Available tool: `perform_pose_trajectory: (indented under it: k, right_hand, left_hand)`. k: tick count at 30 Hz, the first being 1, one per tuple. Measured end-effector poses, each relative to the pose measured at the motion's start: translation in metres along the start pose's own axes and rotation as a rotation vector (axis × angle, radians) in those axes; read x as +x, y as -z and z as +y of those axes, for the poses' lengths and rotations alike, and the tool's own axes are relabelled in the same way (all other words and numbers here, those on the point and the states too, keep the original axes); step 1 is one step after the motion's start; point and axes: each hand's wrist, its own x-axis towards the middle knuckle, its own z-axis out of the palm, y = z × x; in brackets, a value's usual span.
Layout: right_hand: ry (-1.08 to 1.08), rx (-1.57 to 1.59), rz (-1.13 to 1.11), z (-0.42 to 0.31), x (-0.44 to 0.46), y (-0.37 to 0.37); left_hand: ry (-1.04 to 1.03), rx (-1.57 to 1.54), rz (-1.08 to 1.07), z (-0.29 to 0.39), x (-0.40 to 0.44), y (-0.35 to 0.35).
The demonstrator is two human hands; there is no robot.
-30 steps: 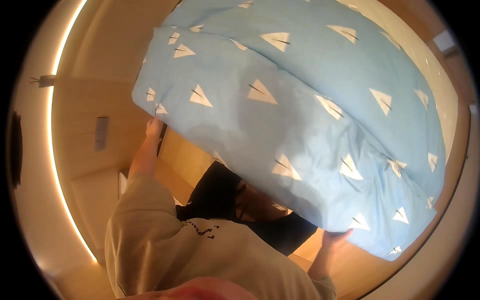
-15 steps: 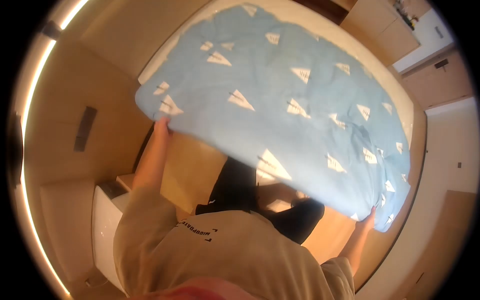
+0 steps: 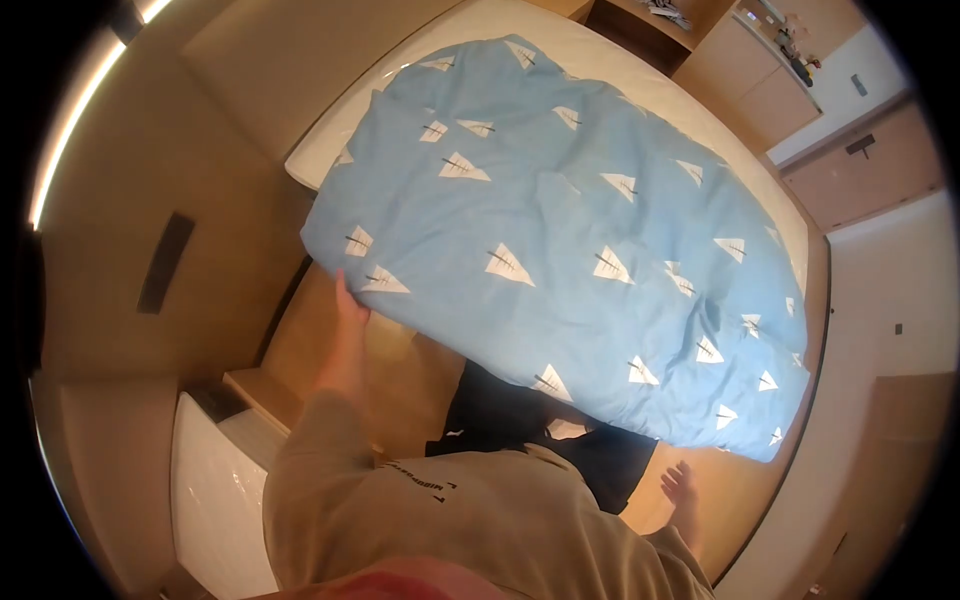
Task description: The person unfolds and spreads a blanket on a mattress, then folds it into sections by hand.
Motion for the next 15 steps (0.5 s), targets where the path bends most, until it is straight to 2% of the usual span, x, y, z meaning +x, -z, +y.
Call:
perform_pose_trajectory:
  k: [3,4,6,8,11,13,14,15]
  right_hand:
    - [-0.074,-0.095,0.110,-0.004,-0.034,0.009]
    - [-0.111,-0.128,0.155,-0.007,-0.042,0.009]
    - [-0.145,-0.182,0.182,-0.012,-0.067,0.007]
    - [-0.170,-0.248,0.236,-0.018,-0.084,0.004]
    - [-0.210,-0.393,0.334,-0.028,-0.097,-0.009]
    - [-0.253,-0.523,0.367,-0.045,-0.098,-0.030]
    - [-0.229,-0.550,0.314,-0.052,-0.093,-0.037]
    - [-0.205,-0.576,0.261,-0.060,-0.084,-0.040]
  left_hand:
    - [-0.083,0.089,0.112,0.025,0.043,0.013]
    - [-0.172,0.238,0.259,0.037,0.047,0.011]
    - [-0.258,0.495,0.313,0.078,0.041,-0.018]
    - [-0.251,0.700,0.119,0.114,0.065,-0.015]
    - [0.012,1.023,0.021,0.144,0.083,-0.019]
    - [0.249,1.034,-0.075,0.153,0.109,-0.006]
    - [0.368,1.034,-0.123,0.158,0.121,0.001]
    - [0.273,1.024,-0.171,0.169,0.127,0.004]
